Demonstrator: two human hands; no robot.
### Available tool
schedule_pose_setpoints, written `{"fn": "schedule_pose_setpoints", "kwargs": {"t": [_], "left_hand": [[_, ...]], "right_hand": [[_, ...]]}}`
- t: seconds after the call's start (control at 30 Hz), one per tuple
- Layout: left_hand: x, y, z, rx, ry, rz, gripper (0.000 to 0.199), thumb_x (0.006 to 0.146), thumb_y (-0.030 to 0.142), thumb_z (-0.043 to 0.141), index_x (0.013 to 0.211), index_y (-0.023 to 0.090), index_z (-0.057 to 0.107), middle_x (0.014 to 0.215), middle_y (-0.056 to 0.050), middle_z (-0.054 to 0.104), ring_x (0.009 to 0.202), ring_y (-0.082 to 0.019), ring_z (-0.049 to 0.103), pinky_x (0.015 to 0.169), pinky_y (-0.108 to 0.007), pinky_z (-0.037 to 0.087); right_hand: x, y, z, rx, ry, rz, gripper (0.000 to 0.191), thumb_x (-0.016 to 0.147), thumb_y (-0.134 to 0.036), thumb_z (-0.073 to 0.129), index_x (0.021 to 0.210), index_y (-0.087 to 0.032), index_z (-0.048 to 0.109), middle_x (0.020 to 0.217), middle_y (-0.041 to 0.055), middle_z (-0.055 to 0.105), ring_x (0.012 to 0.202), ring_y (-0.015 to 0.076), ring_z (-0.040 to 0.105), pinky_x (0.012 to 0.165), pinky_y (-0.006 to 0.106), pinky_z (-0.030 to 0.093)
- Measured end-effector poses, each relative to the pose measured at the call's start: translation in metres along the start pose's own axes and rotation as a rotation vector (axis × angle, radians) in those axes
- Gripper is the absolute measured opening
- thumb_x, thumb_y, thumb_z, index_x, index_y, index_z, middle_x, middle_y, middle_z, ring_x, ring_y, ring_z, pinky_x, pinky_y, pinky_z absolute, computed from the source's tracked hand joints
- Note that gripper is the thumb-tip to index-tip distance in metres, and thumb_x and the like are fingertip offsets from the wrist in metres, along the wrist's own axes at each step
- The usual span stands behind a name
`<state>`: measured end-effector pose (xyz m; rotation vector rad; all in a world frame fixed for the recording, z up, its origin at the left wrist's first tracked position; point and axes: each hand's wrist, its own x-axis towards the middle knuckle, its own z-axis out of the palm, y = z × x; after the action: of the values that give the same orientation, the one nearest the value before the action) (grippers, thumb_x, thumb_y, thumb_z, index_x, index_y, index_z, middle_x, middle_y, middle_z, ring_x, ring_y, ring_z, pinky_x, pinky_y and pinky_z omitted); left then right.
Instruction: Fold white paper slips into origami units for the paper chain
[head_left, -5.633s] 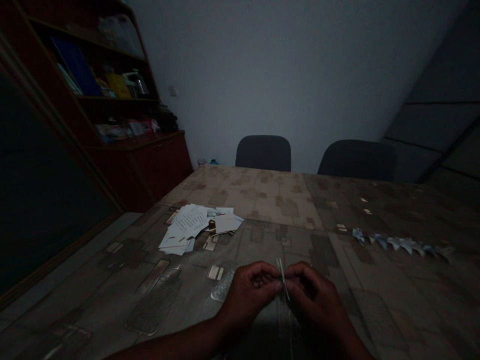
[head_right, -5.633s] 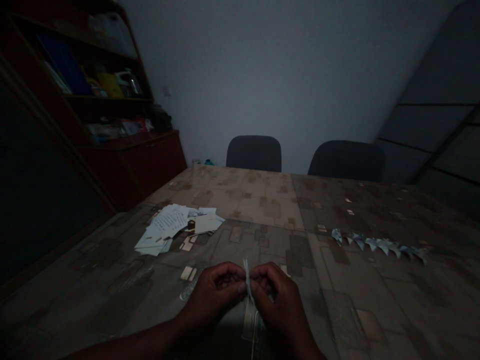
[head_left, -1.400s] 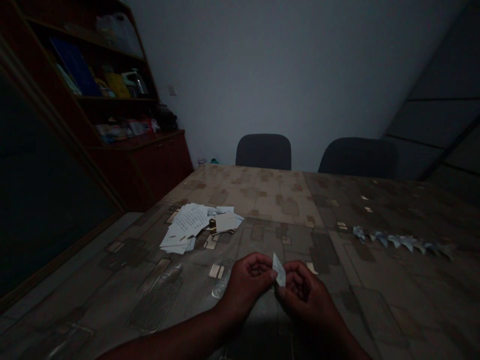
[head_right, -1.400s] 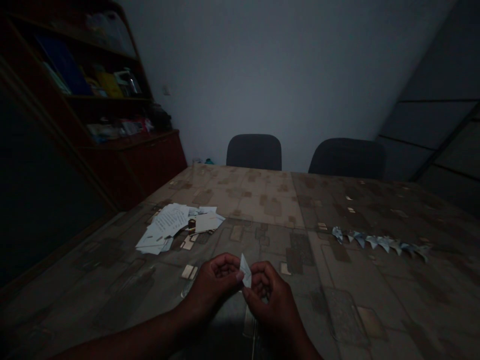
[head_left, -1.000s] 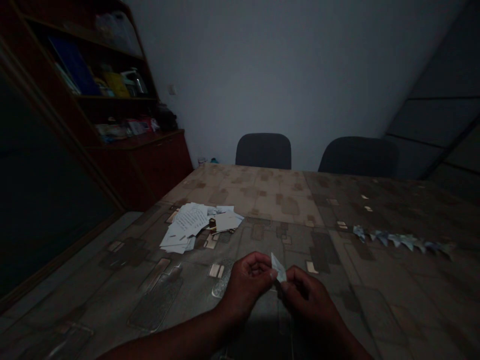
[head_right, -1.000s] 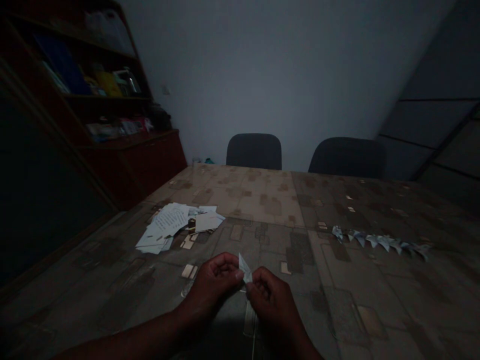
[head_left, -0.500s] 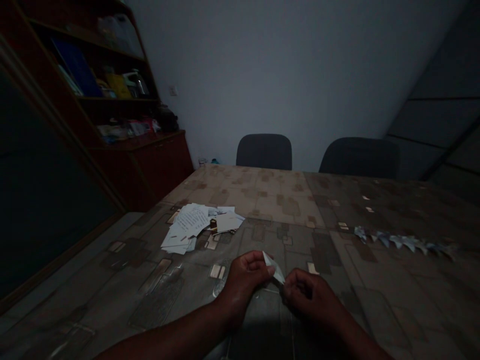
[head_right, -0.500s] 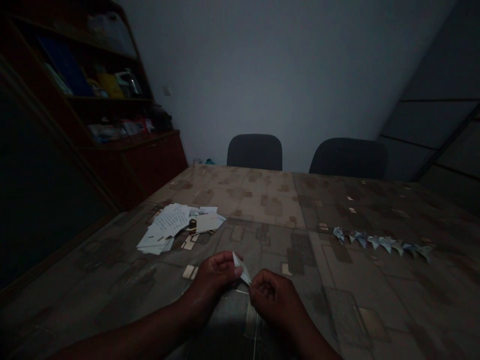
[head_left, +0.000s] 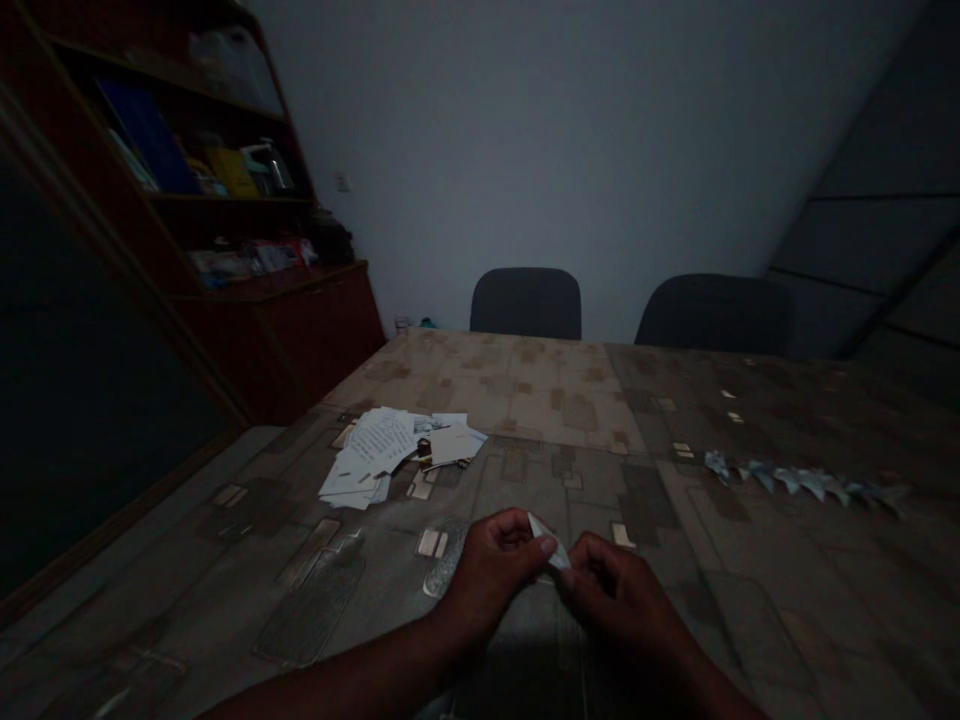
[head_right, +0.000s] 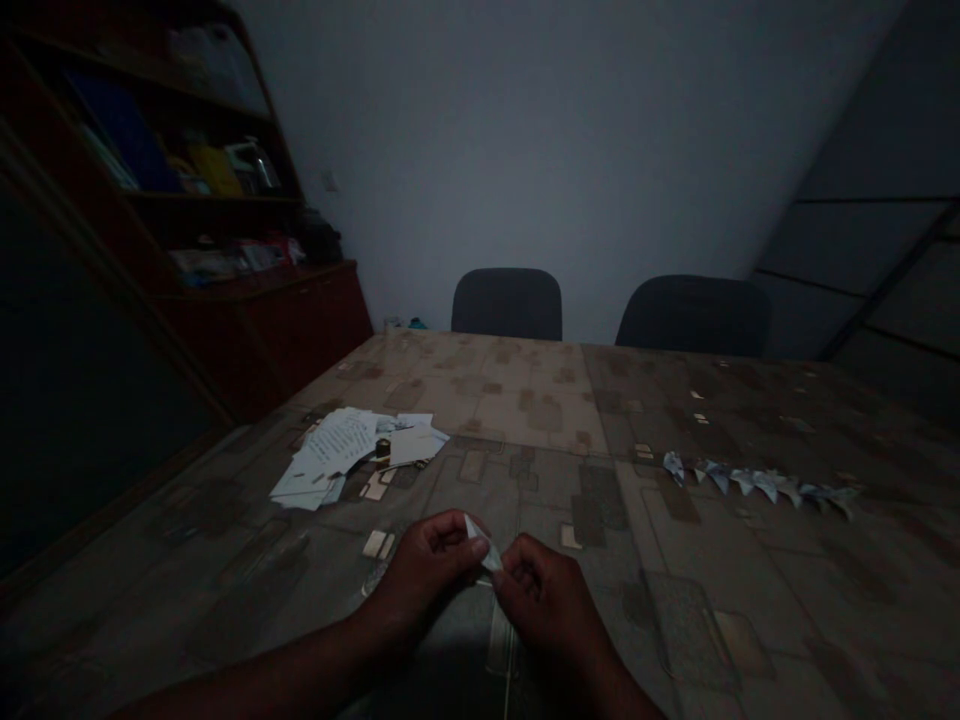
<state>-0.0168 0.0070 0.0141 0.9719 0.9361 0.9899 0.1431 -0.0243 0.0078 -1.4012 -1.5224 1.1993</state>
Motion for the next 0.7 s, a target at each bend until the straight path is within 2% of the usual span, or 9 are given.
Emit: {"fn": "schedule_pose_setpoints", "kwargs": {"t": [0.17, 0.57, 0.7], "left_hand": [[-0.0007, 0.0042, 0.0006, 0.031, 0.008, -0.027, 0.033, 0.061, 0.041, 0.08, 0.06, 0.012, 0.064, 0.051, 0.002, 0.055, 0.05, -0.009, 0.046, 0.052, -0.02, 0.033], [0.0007, -0.0004, -0.0005, 0.041, 0.035, -0.001, 0.033, 0.063, 0.041, 0.079, 0.059, 0.014, 0.061, 0.052, 0.002, 0.055, 0.05, -0.01, 0.047, 0.051, -0.021, 0.034], [0.0006, 0.0013, 0.0004, 0.033, 0.011, -0.015, 0.036, 0.062, 0.044, 0.079, 0.057, 0.014, 0.06, 0.049, 0.002, 0.054, 0.049, -0.009, 0.045, 0.051, -0.021, 0.033]], "right_hand": [[-0.0009, 0.0002, 0.0027, 0.077, 0.034, 0.018, 0.025, 0.071, -0.039, 0.061, 0.062, -0.022, 0.046, 0.054, -0.0067, 0.038, 0.05, 0.0104, 0.032, 0.049, 0.024, 0.023], [0.0018, 0.0074, 0.0026, 0.07, 0.013, -0.009, 0.03, 0.077, -0.047, 0.058, 0.065, -0.021, 0.048, 0.054, -0.0057, 0.042, 0.05, 0.0102, 0.035, 0.048, 0.023, 0.024], [0.0035, 0.0085, -0.0008, 0.022, -0.053, -0.045, 0.029, 0.078, -0.045, 0.059, 0.067, -0.021, 0.046, 0.056, -0.0064, 0.041, 0.052, 0.0112, 0.036, 0.05, 0.023, 0.027]]}}
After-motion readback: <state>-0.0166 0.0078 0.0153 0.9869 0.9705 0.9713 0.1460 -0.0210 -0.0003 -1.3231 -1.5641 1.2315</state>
